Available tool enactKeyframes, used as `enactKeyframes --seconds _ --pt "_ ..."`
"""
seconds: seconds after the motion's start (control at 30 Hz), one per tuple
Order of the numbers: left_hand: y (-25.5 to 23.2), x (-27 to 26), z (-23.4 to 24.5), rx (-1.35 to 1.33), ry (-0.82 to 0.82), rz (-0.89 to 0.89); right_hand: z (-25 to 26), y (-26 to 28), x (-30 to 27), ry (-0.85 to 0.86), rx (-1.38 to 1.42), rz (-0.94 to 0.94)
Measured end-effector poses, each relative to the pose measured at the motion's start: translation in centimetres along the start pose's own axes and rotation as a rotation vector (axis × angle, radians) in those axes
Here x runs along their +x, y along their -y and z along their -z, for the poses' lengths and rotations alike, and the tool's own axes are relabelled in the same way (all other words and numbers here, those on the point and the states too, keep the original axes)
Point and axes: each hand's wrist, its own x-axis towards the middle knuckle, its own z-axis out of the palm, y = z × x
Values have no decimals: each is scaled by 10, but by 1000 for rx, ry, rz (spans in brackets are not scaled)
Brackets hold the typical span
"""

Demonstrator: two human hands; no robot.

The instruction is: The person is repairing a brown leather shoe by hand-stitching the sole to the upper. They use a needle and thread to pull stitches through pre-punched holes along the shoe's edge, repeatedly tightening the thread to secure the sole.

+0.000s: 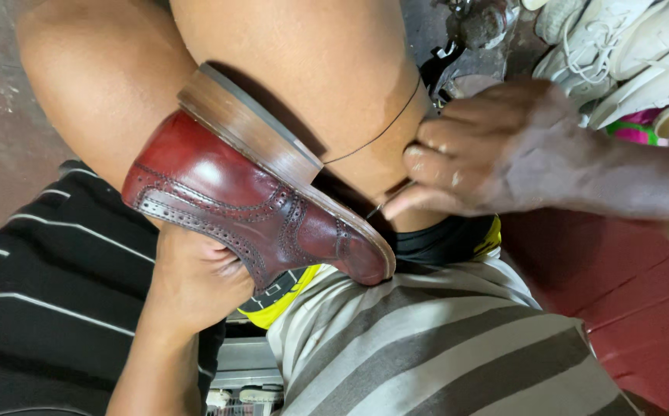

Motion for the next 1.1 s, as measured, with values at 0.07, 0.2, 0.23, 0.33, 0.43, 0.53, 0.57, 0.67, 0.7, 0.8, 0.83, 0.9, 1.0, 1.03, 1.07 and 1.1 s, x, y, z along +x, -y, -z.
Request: enactKeyframes --seconds 0.07,0.2,0.23,0.33,0.43,0.53,0.57,0.67,0.7,0.8,0.83,0.9,1.0,1.03,1.07,1.1 --pt "4 -9 -2 9 -54 -26 0 -3 -9 112 -1 -79" --pt "5 -21 1 -47 -265 115 1 -19 -16 148 27 -147" --pt "-6 -28 -1 -39 -350 301 3 -16 -19 55 100 -130" --pt "-38 -33 -14 96 -569 282 -1 -10 -27 -38 175 -119" --pt "-77 -33 -37 191 -695 248 -9 -5 -26 -32 176 -88" --pt "-94 -15 -38 684 -385 -81 -8 -4 -25 -115 211 -76" --pt "-94 -5 -47 657 -354 -231 -6 -1 -26 -155 235 -89" --pt "-88 15 -51 741 -95 -330 -5 2 -23 -151 247 -65" --pt "-88 16 -52 707 -99 -310 -4 5 -19 -167 272 -28" --pt "-81 18 -53 569 -102 -259 -7 15 -5 -217 374 51" --pt "-80 15 -51 504 -109 -237 -7 18 -2 -238 430 69" --pt "-77 11 -48 377 -144 -201 -5 19 -1 -265 559 67" --pt "-79 8 -41 244 -223 -169 -7 15 3 -265 696 37" --pt "-82 8 -38 218 -206 -160 -7 17 2 -250 697 7" --pt "-84 10 -37 191 -189 -151 -8 17 0 -235 697 -23" --pt "-86 12 -36 250 -150 -174 -9 18 -3 -239 693 -31"
